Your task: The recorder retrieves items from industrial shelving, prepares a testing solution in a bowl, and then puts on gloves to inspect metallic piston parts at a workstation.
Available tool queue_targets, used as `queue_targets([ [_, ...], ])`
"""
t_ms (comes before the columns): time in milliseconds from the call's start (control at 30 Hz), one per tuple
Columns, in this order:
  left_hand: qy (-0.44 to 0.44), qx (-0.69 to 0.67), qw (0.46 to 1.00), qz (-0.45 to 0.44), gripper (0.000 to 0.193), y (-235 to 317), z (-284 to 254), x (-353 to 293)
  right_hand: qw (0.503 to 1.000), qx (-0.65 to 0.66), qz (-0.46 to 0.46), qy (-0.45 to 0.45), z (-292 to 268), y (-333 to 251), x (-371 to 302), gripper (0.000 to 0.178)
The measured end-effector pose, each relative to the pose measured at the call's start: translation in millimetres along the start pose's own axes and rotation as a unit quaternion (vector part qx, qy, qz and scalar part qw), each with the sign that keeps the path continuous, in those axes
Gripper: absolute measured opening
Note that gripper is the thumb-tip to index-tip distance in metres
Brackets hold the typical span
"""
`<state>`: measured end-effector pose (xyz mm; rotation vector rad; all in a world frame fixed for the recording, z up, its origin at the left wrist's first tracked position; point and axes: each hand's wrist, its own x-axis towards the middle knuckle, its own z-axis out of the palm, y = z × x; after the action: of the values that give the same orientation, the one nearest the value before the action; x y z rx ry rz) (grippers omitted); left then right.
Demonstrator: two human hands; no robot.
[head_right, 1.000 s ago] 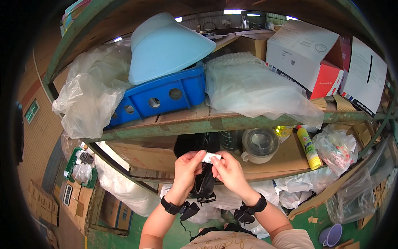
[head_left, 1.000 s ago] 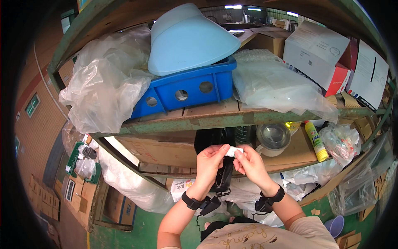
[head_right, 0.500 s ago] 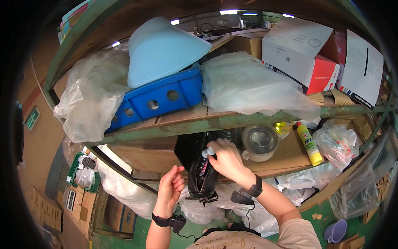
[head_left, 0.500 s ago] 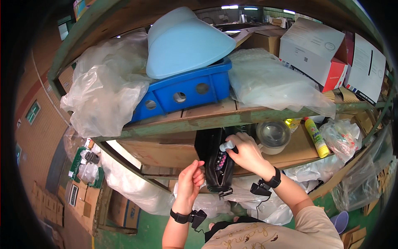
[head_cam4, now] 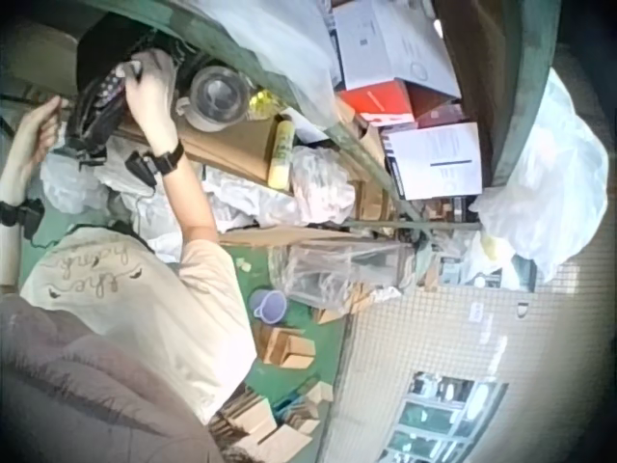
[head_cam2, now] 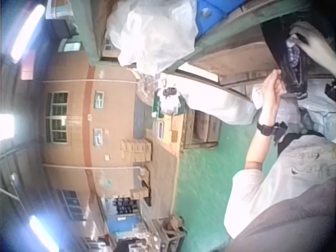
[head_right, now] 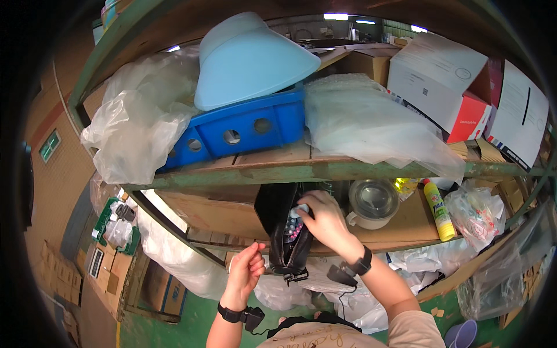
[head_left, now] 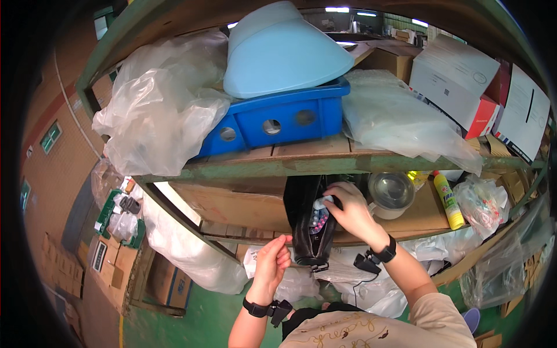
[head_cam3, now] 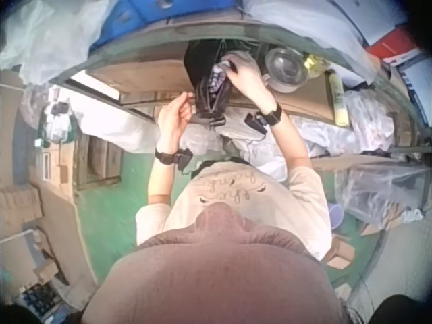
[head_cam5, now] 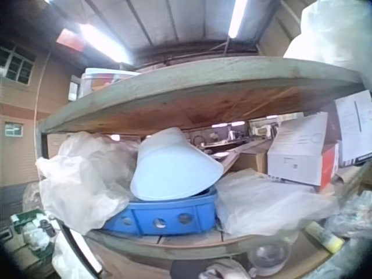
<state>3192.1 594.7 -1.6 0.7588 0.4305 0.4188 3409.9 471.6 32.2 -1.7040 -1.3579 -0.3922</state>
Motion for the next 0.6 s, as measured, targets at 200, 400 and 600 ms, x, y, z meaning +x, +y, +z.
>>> queue_targets([
  [200,0.005,0.012,1.0,-0.028,0.024,-15,-8,-11,0.985,-0.014,0.174,-0.009,9,-13,-17,0.02],
  [400,0.026,-0.005,0.999,-0.026,0.024,-13,-15,-14,0.969,-0.028,0.244,0.01,18,-19,-15,0.055],
  [600,0.04,-0.035,0.999,-0.008,0.024,-14,-36,-18,0.95,-0.009,0.299,-0.087,31,5,-24,0.081],
])
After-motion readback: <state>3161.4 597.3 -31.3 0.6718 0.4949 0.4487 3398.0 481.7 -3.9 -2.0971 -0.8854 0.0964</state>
